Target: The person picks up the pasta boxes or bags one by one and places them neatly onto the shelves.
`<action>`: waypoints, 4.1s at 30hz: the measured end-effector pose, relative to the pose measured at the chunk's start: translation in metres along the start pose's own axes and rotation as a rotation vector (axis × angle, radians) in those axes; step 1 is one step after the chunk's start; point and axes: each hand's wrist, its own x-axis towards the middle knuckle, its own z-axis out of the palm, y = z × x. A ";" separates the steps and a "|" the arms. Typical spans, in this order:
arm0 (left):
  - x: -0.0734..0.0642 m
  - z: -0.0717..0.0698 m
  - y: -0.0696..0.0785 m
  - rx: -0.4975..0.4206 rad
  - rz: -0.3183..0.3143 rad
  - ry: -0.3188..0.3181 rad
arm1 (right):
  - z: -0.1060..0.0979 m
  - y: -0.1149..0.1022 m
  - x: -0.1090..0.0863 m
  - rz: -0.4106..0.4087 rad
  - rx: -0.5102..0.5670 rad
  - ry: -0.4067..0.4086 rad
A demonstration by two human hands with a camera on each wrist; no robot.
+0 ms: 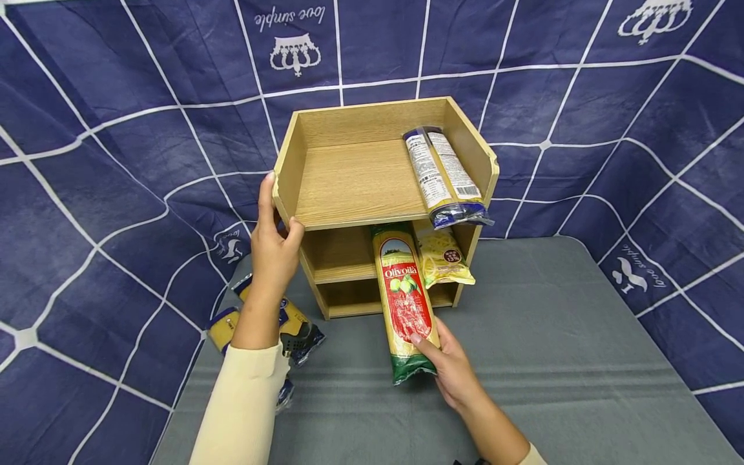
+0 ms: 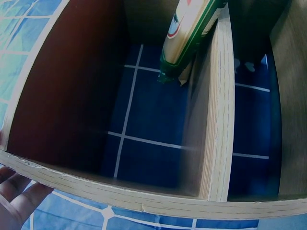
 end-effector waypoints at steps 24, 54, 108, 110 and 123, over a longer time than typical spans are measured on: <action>0.000 0.000 -0.002 -0.013 0.016 0.000 | -0.002 -0.019 0.017 -0.014 0.190 -0.141; 0.001 0.000 -0.002 -0.015 0.019 0.001 | -0.009 -0.013 0.011 -0.051 0.232 -0.262; 0.000 0.001 -0.001 -0.023 -0.004 -0.005 | 0.008 -0.016 0.082 0.013 0.492 0.040; 0.000 0.001 -0.001 -0.023 -0.004 -0.006 | 0.008 -0.016 0.085 0.014 0.499 0.046; -0.001 0.002 0.000 -0.011 0.011 0.005 | -0.001 -0.011 0.081 0.038 0.425 -0.020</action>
